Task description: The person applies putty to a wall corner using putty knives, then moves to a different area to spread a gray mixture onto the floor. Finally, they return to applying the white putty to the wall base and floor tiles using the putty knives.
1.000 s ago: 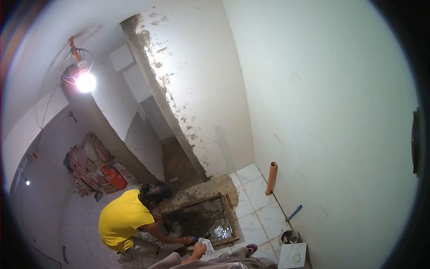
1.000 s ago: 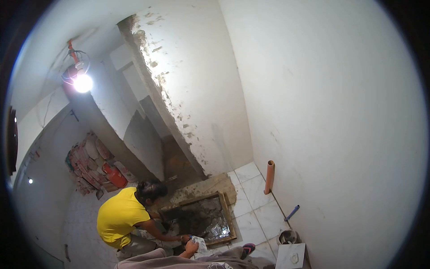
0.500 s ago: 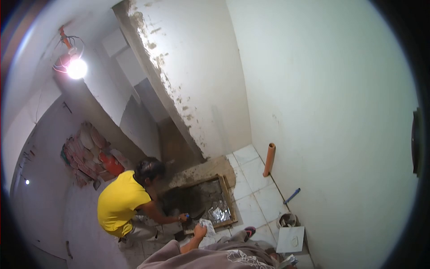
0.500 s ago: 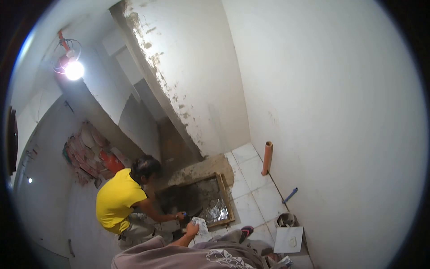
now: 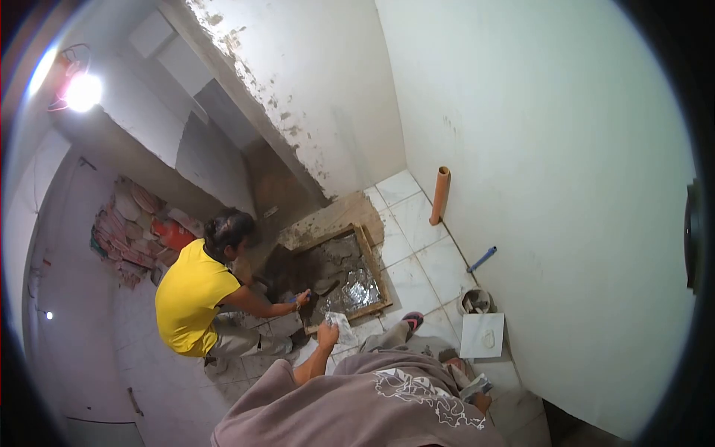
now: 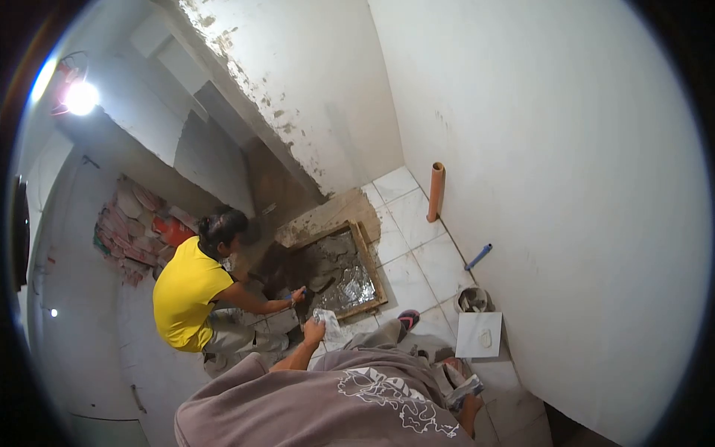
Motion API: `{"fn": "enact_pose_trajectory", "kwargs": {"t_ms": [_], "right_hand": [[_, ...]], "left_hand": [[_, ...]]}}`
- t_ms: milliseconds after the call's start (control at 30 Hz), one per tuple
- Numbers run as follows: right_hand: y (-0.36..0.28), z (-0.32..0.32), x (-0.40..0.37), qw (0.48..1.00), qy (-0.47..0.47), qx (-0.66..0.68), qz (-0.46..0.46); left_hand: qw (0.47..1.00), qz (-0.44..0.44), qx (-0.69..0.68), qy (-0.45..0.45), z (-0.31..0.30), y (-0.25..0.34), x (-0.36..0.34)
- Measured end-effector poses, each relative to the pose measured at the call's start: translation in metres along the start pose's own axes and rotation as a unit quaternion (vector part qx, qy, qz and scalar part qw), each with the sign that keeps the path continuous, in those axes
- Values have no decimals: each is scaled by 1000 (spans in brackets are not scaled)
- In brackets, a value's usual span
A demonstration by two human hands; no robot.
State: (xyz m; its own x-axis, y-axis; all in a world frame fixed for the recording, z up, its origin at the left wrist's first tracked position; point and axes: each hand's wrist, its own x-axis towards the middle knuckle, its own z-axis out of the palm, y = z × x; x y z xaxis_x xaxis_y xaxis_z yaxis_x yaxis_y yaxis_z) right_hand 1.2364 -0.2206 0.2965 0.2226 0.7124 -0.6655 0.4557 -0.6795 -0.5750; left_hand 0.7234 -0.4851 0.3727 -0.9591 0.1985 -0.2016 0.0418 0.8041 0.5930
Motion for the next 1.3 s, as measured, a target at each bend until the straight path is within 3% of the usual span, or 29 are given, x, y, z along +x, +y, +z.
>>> {"fn": "enact_pose_trajectory", "kwargs": {"t_ms": [100,233,300,333,400,500,600,667,967,1067,1167,1300], "right_hand": [[50,-8,44,980,-85,-53,-172],[55,-10,69,957,-64,-200,-202],[29,-6,41,990,-41,-62,-121],[-6,-2,8,997,-17,65,-37],[3,-2,14,995,-44,94,1],[-16,-5,-17,991,-45,124,-6],[-14,-5,-31,990,-30,138,1],[-6,-11,-36,995,-28,95,18],[6,-17,-67,994,-18,104,34],[-6,-16,-79,993,-7,107,48],[-15,-18,-87,992,-4,120,44],[-2,-16,-76,989,-8,145,29]], "left_hand": [[1000,18,12,7,4,-2,3],[1000,20,-9,3,20,-32,16],[998,55,-43,5,24,-46,18],[996,39,-82,-26,36,-75,29],[998,8,-51,-48,5,-16,8],[998,-20,-41,-52,12,-37,17],[997,8,-41,-60,16,-53,23],[997,-6,-40,-69,19,-70,29],[995,31,-4,-96,17,-49,37],[993,50,-30,-104,13,-24,33],[981,10,-141,-134,8,8,25],[989,60,-65,-117,11,9,31]]}}
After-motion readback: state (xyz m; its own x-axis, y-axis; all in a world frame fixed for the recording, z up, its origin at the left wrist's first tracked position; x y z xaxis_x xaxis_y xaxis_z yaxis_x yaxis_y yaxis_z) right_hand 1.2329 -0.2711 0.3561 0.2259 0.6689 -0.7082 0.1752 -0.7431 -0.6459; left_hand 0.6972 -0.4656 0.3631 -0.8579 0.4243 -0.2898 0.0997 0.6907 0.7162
